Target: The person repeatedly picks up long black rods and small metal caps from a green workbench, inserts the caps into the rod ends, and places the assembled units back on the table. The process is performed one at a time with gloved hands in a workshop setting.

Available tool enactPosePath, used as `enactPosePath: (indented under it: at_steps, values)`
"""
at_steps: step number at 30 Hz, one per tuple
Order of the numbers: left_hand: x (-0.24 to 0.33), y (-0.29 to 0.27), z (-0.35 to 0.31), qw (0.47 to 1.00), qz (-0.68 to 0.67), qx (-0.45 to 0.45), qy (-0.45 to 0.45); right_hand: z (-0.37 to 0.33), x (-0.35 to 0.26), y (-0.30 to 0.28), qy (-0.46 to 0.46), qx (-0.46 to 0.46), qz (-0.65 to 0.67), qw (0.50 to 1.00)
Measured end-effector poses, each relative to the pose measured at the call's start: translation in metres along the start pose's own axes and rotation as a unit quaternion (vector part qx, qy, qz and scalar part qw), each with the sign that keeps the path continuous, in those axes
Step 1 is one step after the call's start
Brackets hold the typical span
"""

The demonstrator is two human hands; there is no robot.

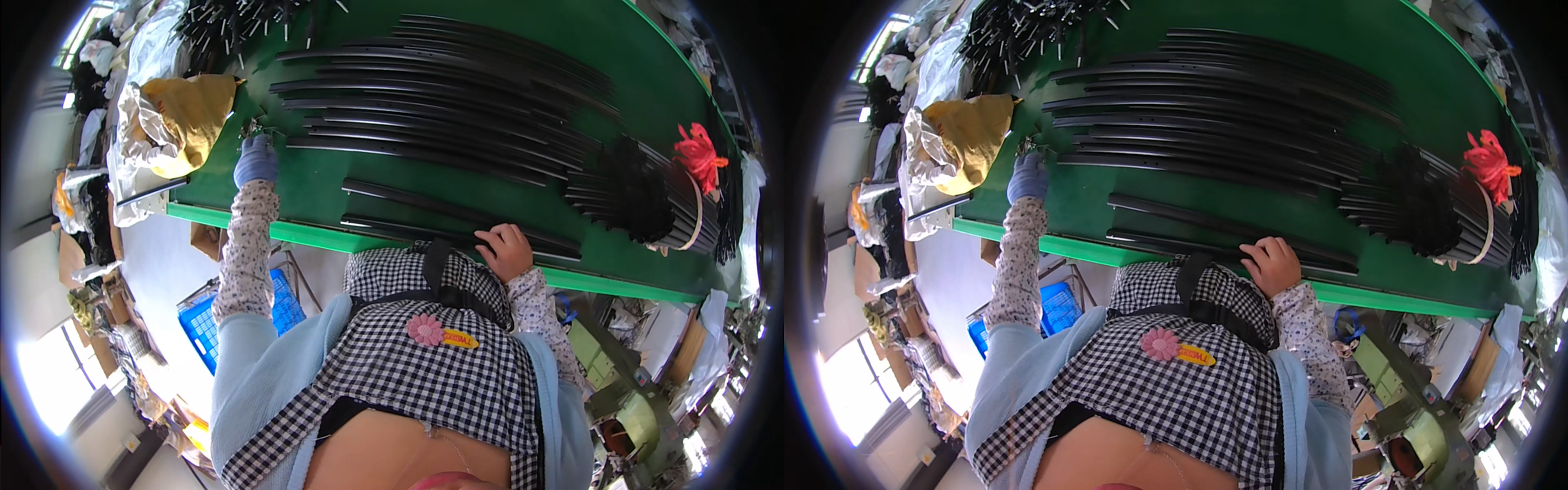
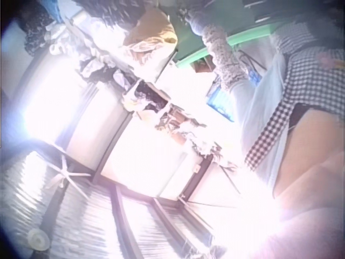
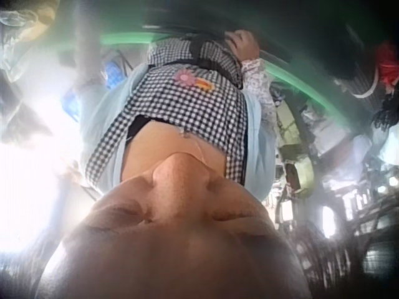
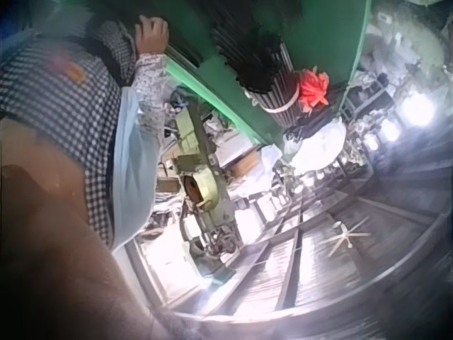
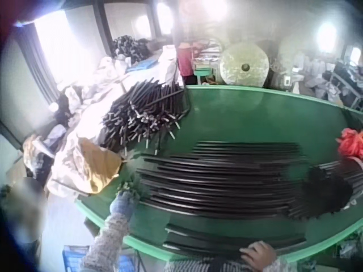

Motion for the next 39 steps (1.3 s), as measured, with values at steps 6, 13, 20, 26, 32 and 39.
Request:
enactPosePath:
  at_steps: [6, 13, 20, 26, 32, 39]
  values:
    - [0.035, -0.008, -0.033, 0.767, -0.632, -0.04, -0.101, 0.006, -0.004, 0.008, 0.037, 0.05, -0.061, 0.996]
    - [0.159, -0.061, -0.124, 0.531, -0.797, -0.287, 0.032, 0.051, -0.041, 0.021, 0.21, 0.037, 0.514, 0.831]
    - [0.194, -0.052, -0.157, 0.495, -0.803, -0.331, -0.033, 0.097, -0.066, 0.053, 0.263, 0.027, 0.716, 0.647]
    - [0.174, -0.014, -0.112, 0.495, -0.843, -0.162, -0.139, 0.146, -0.074, 0.074, 0.308, 0.034, 0.719, 0.622]
    - [0.171, -0.01, -0.085, 0.69, -0.72, -0.079, -0.013, 0.144, -0.056, 0.089, 0.335, 0.046, 0.611, 0.716]
    - [0.192, -0.022, -0.135, 0.462, -0.815, -0.349, -0.024, 0.122, -0.056, 0.061, 0.213, 0.108, 0.54, 0.807]
Point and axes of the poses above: each hand's wrist, its own z-axis towards the middle knuckle, its own y-axis out of the palm, x = y × z, the point moved 1 cm from there along z, towards the middle knuckle, and after that the axes turned 9 degrees about z, right-handed, at the moved point
